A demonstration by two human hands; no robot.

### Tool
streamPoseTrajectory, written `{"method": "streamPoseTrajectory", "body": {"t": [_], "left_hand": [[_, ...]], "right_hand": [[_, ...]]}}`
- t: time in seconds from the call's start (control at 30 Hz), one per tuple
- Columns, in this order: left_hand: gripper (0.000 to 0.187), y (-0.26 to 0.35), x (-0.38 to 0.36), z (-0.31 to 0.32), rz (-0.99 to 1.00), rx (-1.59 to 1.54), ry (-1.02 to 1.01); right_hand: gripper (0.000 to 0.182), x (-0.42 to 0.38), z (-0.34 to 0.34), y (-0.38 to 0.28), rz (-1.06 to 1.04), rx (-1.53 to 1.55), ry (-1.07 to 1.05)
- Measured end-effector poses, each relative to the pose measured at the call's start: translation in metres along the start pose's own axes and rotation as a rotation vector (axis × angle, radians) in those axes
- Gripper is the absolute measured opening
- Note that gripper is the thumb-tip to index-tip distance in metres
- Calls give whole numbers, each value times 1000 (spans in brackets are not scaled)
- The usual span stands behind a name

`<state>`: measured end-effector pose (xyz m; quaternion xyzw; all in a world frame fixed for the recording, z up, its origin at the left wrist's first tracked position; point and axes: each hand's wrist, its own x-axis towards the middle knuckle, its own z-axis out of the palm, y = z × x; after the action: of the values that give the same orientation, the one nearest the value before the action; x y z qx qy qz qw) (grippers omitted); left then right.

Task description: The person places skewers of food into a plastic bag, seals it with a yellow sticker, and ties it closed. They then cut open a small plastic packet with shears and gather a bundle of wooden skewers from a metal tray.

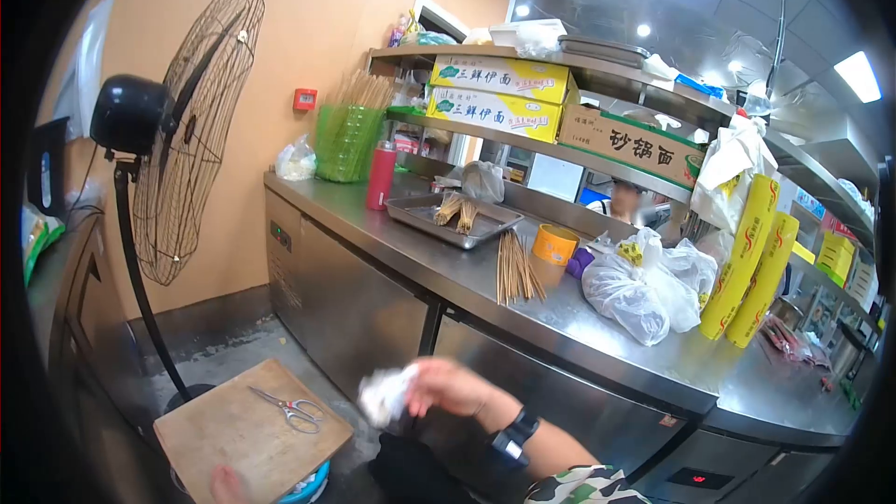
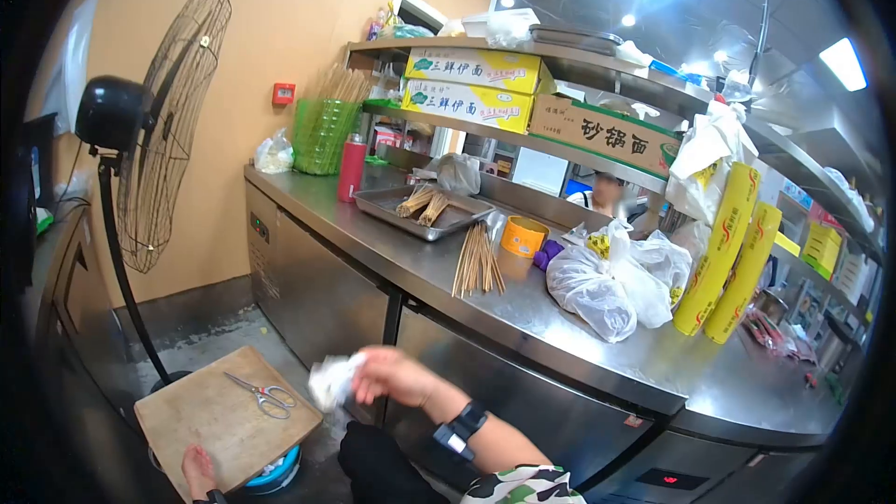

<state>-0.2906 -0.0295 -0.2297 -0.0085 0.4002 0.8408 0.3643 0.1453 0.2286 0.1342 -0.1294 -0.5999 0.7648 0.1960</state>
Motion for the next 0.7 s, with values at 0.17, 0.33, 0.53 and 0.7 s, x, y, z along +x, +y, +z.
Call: {"method": "streamPoseTrajectory", "body": {"t": [0.17,0.33,0.53,0.7], "left_hand": [[55,26,-71,45,-13,176,72],[58,32,-67,28,-10,87,145],[41,18,-36,-22,78,170,169],[29,20,-19,-46,49,264,108]], "right_hand": [[33,-2,-26,-142,-762,375,278],[36,-8,-15,-121,-591,104,191],[24,14,-7,72,-256,-826,191],[27,5,-14,185,-276,-1531,230]]}}
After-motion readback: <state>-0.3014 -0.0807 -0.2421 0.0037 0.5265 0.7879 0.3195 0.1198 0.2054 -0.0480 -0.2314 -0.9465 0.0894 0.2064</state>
